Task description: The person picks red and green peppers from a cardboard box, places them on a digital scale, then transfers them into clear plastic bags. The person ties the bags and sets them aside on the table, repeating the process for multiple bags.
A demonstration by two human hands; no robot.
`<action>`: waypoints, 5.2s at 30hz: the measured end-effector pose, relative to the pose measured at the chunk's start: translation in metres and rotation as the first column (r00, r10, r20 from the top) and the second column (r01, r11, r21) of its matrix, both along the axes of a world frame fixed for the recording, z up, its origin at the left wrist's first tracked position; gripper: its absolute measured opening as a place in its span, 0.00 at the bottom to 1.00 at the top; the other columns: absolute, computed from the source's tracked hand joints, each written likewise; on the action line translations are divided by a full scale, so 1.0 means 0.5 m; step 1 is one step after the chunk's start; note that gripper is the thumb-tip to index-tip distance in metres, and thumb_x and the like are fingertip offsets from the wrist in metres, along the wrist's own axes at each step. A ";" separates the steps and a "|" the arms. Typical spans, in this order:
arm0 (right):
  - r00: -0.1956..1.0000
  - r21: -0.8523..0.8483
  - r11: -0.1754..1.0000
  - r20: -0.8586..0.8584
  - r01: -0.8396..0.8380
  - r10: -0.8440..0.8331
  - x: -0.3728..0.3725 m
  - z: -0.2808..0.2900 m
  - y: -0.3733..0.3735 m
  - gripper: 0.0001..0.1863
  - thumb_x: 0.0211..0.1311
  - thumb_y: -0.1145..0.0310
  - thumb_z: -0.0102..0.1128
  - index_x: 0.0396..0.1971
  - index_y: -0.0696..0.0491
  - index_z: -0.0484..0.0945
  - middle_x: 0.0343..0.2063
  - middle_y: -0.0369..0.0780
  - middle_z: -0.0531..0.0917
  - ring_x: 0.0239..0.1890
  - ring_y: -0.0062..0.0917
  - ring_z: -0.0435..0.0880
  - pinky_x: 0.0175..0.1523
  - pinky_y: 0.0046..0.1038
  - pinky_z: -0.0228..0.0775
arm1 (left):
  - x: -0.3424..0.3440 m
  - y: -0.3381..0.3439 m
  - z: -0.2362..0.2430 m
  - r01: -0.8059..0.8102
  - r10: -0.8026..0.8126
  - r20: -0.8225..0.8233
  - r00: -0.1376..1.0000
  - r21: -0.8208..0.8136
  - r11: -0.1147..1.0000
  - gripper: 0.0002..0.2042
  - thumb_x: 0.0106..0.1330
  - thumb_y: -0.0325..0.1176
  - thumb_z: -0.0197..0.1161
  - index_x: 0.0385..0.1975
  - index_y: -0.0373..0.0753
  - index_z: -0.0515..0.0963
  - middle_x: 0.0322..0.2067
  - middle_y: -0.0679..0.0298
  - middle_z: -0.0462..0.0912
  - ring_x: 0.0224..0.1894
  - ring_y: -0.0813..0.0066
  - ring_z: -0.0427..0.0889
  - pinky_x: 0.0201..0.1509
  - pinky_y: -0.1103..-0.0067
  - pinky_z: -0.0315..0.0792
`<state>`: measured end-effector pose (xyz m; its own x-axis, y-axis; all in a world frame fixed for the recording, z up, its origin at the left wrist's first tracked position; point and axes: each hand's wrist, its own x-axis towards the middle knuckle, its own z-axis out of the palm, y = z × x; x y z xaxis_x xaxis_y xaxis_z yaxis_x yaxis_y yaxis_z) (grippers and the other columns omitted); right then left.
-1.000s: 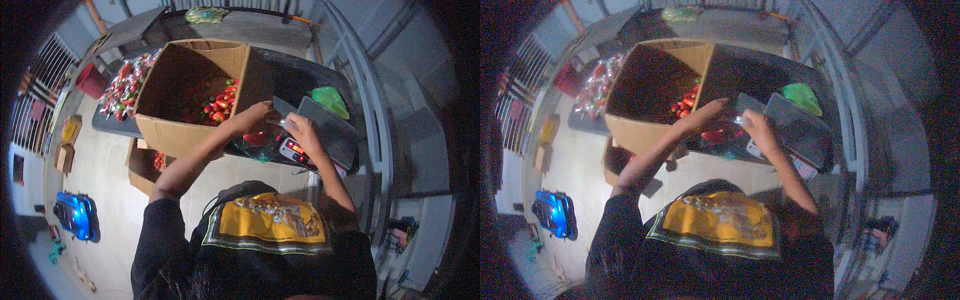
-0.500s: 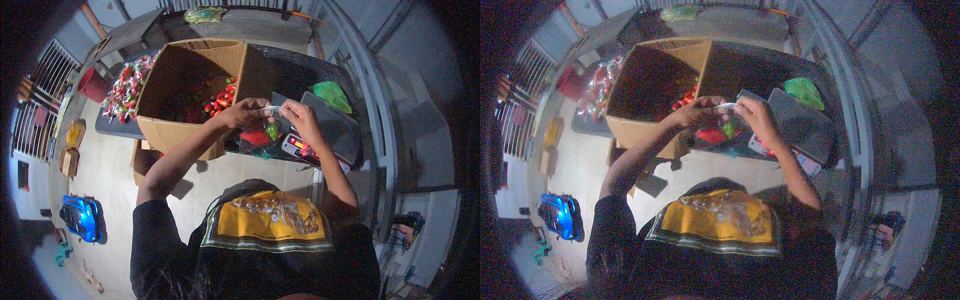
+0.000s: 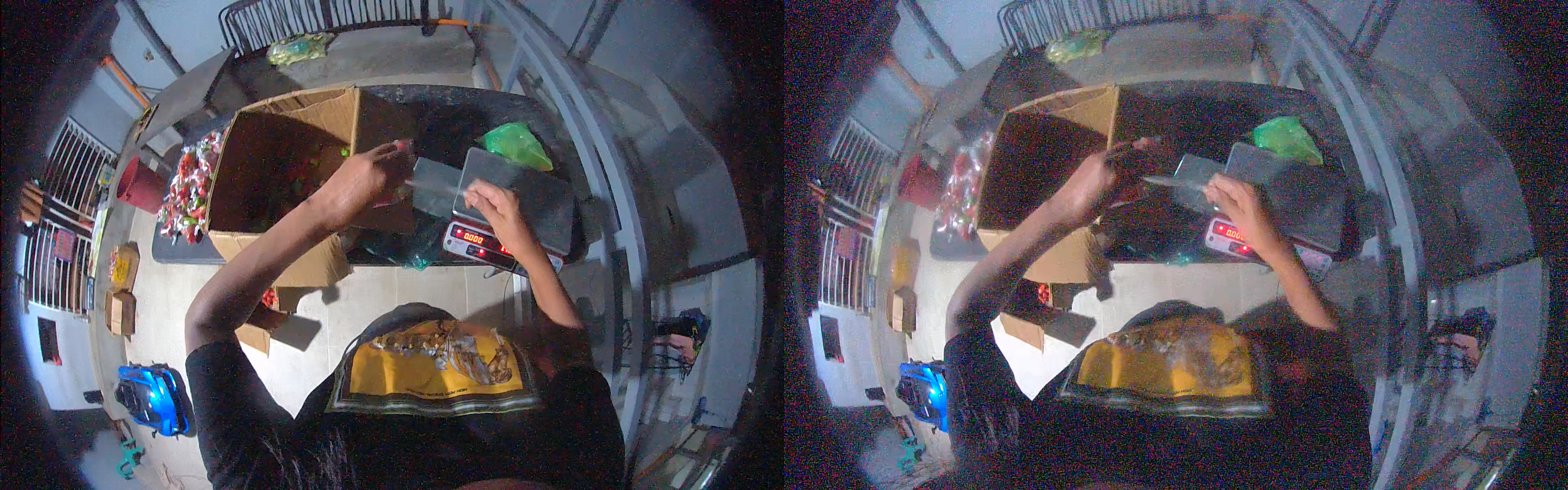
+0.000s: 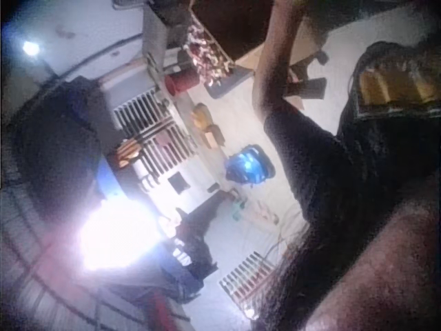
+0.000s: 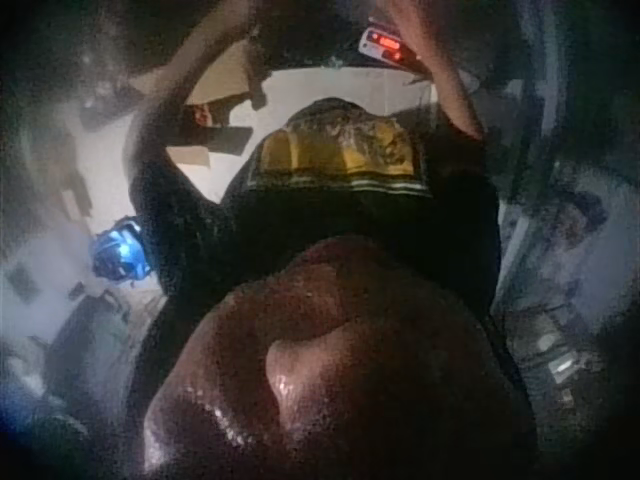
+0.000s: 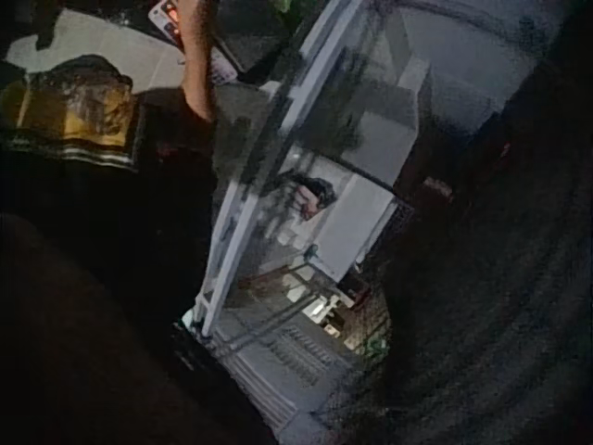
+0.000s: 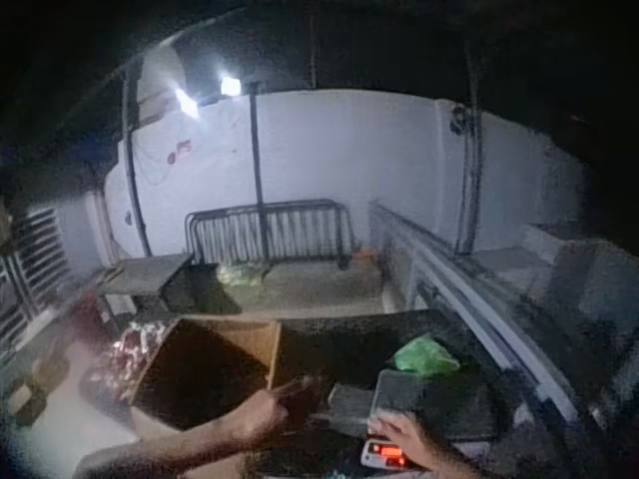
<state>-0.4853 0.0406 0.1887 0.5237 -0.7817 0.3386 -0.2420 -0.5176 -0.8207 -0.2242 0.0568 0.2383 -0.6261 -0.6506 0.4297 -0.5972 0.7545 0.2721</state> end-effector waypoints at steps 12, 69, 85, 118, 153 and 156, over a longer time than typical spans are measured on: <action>0.958 -0.034 0.987 0.251 0.154 -0.141 -0.077 -0.127 -0.088 0.19 0.63 0.55 0.48 0.41 0.55 0.74 0.37 0.38 0.79 0.40 0.27 0.76 0.47 0.28 0.66 | -0.161 -0.011 0.097 0.474 0.227 -0.738 0.636 0.606 0.639 0.10 0.59 0.36 0.63 0.29 0.35 0.75 0.22 0.70 0.76 0.22 0.86 0.71 0.26 0.86 0.65; 0.604 0.609 0.731 0.719 -0.308 -0.344 0.150 -0.209 -0.054 0.12 0.61 0.62 0.53 0.41 0.52 0.70 0.34 0.35 0.74 0.37 0.22 0.73 0.39 0.28 0.69 | -0.206 -0.145 0.041 0.035 -0.032 -0.272 0.962 0.003 0.999 0.09 0.47 0.25 0.60 0.30 0.36 0.77 0.30 0.52 0.77 0.35 0.53 0.78 0.37 0.69 0.73; 0.441 0.599 0.622 0.798 -0.505 -0.410 0.092 -0.147 -0.059 0.15 0.59 0.58 0.54 0.42 0.50 0.74 0.38 0.35 0.78 0.40 0.26 0.77 0.47 0.34 0.70 | -0.203 -0.066 0.070 0.115 -0.035 -0.553 0.832 0.112 0.987 0.08 0.49 0.25 0.61 0.29 0.33 0.74 0.27 0.51 0.74 0.31 0.50 0.75 0.34 0.70 0.70; 0.939 -0.306 0.889 0.058 0.340 -0.339 0.028 -0.032 -0.018 0.10 0.62 0.71 0.51 0.24 0.61 0.70 0.21 0.41 0.71 0.24 0.29 0.71 0.31 0.27 0.62 | -0.139 -0.094 -0.119 0.049 0.141 -0.427 0.893 0.403 0.914 0.07 0.50 0.26 0.64 0.28 0.33 0.75 0.25 0.61 0.79 0.28 0.77 0.74 0.31 0.76 0.70; 0.958 -0.035 0.965 0.128 0.261 -0.255 0.049 -0.087 -0.111 0.16 0.61 0.67 0.50 0.16 0.57 0.67 0.14 0.34 0.64 0.19 0.17 0.61 0.26 0.23 0.54 | -0.142 -0.084 -0.199 0.169 0.255 -0.728 0.636 0.454 0.875 0.04 0.57 0.24 0.61 0.30 0.33 0.75 0.28 0.65 0.79 0.31 0.80 0.76 0.36 0.82 0.70; 0.956 0.234 0.946 0.136 0.222 -0.258 0.032 -0.090 -0.126 0.15 0.62 0.66 0.50 0.16 0.56 0.70 0.15 0.30 0.65 0.19 0.14 0.61 0.25 0.22 0.53 | -0.146 -0.081 -0.169 0.112 0.157 -0.704 0.693 0.319 0.941 0.04 0.55 0.24 0.62 0.28 0.34 0.75 0.28 0.65 0.79 0.31 0.79 0.76 0.36 0.81 0.70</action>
